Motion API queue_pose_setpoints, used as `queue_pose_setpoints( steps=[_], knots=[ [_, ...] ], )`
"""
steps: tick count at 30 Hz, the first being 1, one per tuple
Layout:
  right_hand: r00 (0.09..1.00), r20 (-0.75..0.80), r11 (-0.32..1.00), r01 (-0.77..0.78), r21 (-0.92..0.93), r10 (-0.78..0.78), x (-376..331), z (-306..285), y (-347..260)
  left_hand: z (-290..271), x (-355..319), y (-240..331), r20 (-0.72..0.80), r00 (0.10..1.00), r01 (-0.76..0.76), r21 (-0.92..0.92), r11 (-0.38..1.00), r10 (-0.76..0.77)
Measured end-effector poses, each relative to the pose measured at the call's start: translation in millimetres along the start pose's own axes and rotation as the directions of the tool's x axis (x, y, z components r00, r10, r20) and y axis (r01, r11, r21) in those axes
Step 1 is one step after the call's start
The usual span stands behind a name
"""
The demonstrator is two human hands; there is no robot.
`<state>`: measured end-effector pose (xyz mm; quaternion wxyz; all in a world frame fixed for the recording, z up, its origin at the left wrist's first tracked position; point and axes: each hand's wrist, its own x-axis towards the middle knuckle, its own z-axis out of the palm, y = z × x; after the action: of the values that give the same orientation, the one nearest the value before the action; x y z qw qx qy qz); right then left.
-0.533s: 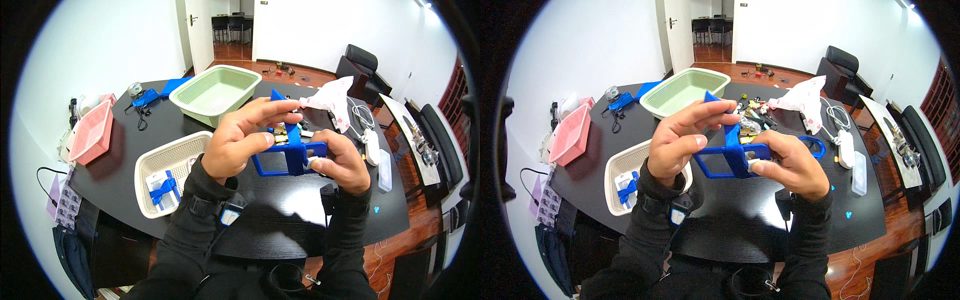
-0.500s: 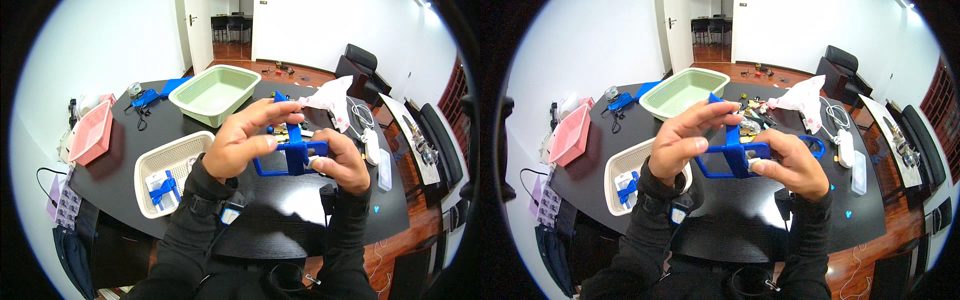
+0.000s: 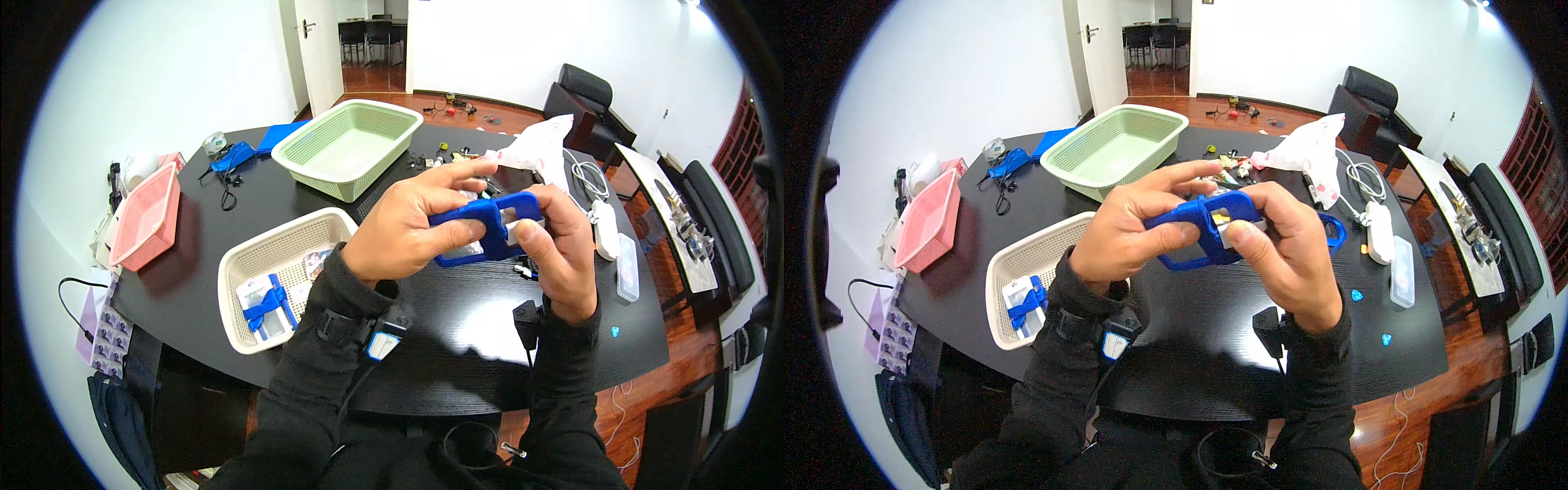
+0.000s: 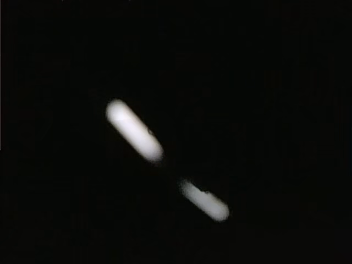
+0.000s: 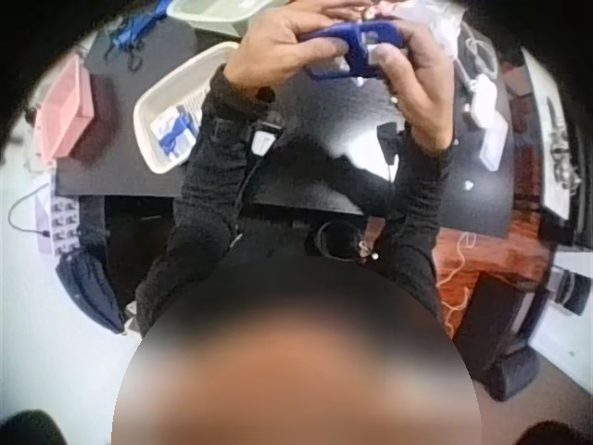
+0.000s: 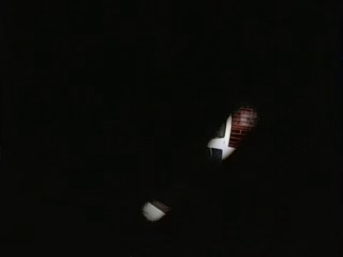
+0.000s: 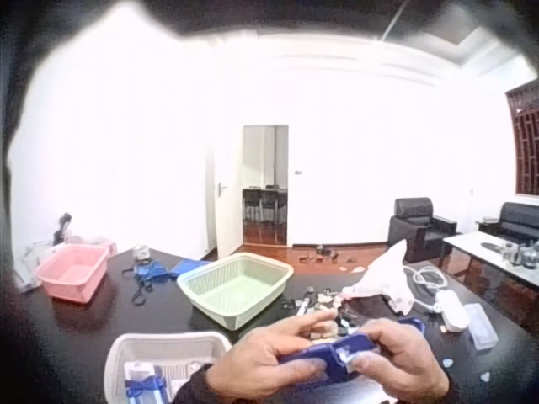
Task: The person assembles lanyards by threading blue straps through white plastic frames and securing them with buckles. Completed lanyards are placed into a white basket on the table.
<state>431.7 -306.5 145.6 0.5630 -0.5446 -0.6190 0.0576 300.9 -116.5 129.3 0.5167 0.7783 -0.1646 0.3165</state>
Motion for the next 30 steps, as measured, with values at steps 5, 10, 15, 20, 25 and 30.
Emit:
queue_pose_setpoints(
  steps=[5,10,15,20,25,30],
  knots=[
    [0.965,-0.215,0.978,0.178,0.112,-0.151,7.5,6.6,18.0,6.1,-2.3,3.1,-0.165,0.954,-0.160,0.431,0.888,0.252],
    [0.981,-0.075,0.892,-0.129,0.433,0.178,9.5,-0.8,22.5,16.0,-4.0,9.3,-0.078,0.828,-0.298,0.777,0.554,0.555],
    [0.985,-0.034,0.897,-0.137,0.420,0.167,6.4,1.1,16.2,22.7,0.5,2.9,-0.038,0.820,-0.327,0.789,0.520,0.572],
    [0.969,-0.018,0.871,-0.213,0.442,0.246,10.3,-1.7,22.6,23.8,1.6,-4.9,-0.015,0.849,-0.326,0.772,0.546,0.528],
    [0.964,-0.235,0.963,-0.060,0.262,0.124,10.2,2.6,35.0,31.3,7.2,-16.2,-0.263,0.873,-0.184,0.603,0.776,0.411],
    [0.912,-0.410,0.993,0.033,0.111,0.016,10.7,4.5,40.9,34.6,7.1,-19.9,-0.185,0.910,0.114,-0.749,0.653,-0.372]
  ],
)
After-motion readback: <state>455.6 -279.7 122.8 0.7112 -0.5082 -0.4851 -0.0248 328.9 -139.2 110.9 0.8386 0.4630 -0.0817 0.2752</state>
